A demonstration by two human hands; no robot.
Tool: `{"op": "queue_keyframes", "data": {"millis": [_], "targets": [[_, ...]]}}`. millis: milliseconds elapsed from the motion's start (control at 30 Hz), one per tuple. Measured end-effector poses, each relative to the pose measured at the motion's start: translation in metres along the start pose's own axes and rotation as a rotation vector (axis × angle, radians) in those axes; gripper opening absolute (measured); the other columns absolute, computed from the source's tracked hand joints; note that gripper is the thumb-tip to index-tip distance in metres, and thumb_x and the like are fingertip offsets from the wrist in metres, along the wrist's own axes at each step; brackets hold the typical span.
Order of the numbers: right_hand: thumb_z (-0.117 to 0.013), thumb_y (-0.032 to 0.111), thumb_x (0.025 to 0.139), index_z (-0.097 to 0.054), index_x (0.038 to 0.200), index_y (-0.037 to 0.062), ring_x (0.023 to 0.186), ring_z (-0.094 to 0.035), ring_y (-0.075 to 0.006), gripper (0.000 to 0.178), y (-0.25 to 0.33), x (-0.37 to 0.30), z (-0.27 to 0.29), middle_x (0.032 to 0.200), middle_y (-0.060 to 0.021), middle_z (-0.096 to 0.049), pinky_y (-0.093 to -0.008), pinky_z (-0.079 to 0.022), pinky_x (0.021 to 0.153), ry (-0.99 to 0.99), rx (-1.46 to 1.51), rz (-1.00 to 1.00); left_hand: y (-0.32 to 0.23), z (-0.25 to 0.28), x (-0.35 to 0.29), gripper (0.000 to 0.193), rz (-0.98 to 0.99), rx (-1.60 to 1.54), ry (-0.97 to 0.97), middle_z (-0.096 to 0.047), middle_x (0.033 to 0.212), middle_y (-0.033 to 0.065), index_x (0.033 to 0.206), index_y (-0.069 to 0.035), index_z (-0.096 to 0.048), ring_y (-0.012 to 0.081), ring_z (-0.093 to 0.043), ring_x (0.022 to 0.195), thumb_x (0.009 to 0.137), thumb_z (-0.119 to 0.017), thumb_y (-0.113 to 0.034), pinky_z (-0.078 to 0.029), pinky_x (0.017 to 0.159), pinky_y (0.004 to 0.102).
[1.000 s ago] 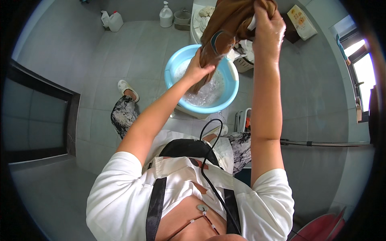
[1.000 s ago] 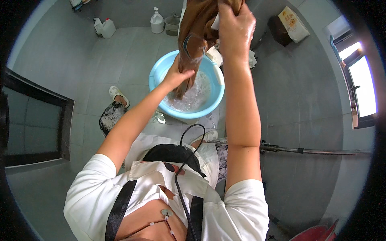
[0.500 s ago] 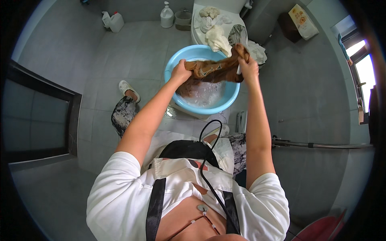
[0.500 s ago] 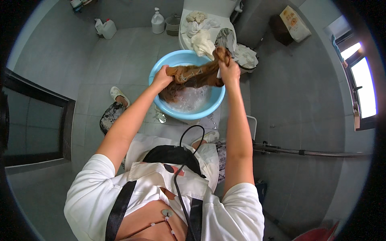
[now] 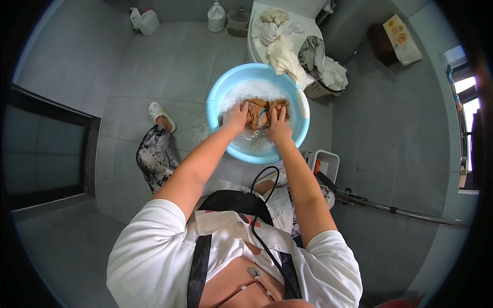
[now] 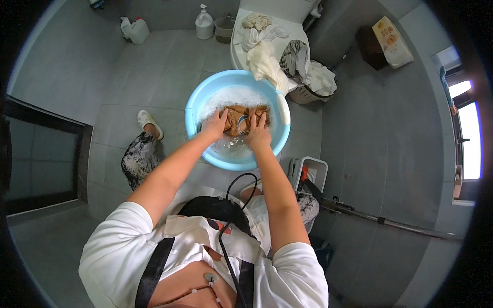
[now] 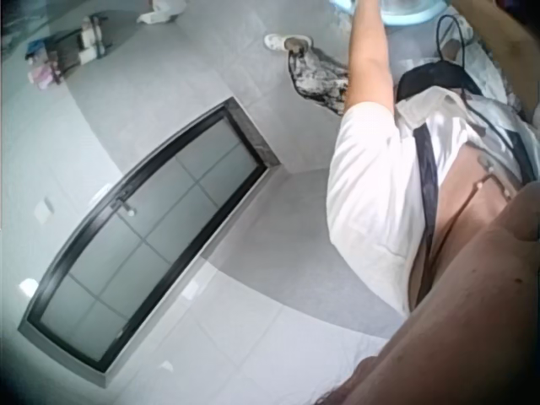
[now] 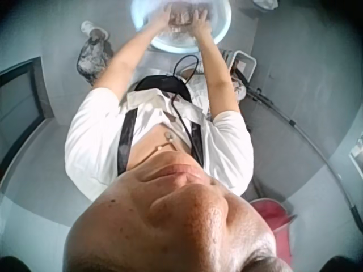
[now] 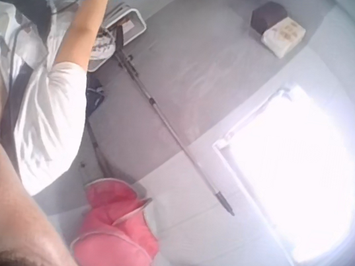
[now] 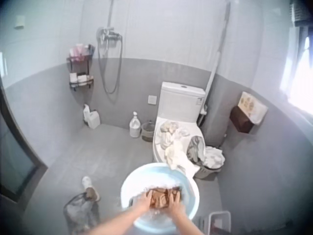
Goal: The person washes garments by hand in a soapy blue basin, first squeezing and wringing out a brown item of clothing, then placing a white garment into the water and scrubbing it vigorously.
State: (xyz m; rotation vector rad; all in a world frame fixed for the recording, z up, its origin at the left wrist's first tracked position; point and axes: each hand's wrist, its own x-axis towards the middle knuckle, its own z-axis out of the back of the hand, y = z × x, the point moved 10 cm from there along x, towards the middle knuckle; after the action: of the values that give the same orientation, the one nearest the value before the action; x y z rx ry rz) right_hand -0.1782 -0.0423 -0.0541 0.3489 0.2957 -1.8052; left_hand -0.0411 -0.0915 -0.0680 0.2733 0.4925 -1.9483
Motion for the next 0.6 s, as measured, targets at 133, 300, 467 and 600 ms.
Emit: {"op": "queue_keyframes", "data": {"millis": [133,300,467,600], "targets": [[-0.05,0.023,0.08,-0.014,0.139,0.0122,0.108,-0.049,-0.0334,0.07,-0.003,0.023,-0.037,0.142,-0.0168,-0.016,-0.0389,-0.042,0.089,0.074,0.127,0.012,0.009,-0.04,0.024,0.071,0.042,-0.028,0.165,-0.037,0.131,0.0158,0.135,-0.018,-0.026,0.0306,-0.046,0.112,0.074,-0.061,-0.022,-0.041,0.089,0.0417],[-0.052,0.025,0.077,-0.05,0.117,0.0022,0.106,-0.051,-0.0309,0.046,0.001,0.066,-0.099,0.113,-0.0182,-0.053,-0.0371,-0.038,0.093,0.201,-0.039,0.265,0.008,-0.09,0.057,0.041,-0.067,-0.019,0.185,-0.054,0.116,0.0106,0.119,-0.011,-0.051,0.0291,-0.052,0.107,0.08,-0.052,-0.022,-0.044,0.085,0.0417],[-0.06,0.03,0.074,-0.057,0.106,0.0056,0.1,-0.055,-0.0274,0.04,0.005,0.055,-0.074,0.101,-0.0144,-0.06,-0.0375,-0.042,0.085,0.202,-0.156,0.382,0.004,-0.022,0.031,0.028,-0.047,-0.067,-0.04,-0.058,0.106,0.0134,0.102,-0.008,-0.058,0.0304,-0.056,0.098,0.075,-0.052,-0.011,-0.045,0.083,0.04],[-0.062,0.028,0.074,-0.057,0.107,0.0124,0.095,-0.057,-0.0281,0.037,-0.02,0.013,0.024,0.099,-0.0139,-0.06,-0.0373,-0.045,0.079,0.044,0.226,0.092,0.015,0.025,0.021,0.025,0.052,-0.21,-0.148,-0.063,0.096,0.0129,0.097,-0.009,-0.061,0.032,-0.058,0.092,0.072,-0.057,-0.012,-0.046,0.08,0.0385]]}}
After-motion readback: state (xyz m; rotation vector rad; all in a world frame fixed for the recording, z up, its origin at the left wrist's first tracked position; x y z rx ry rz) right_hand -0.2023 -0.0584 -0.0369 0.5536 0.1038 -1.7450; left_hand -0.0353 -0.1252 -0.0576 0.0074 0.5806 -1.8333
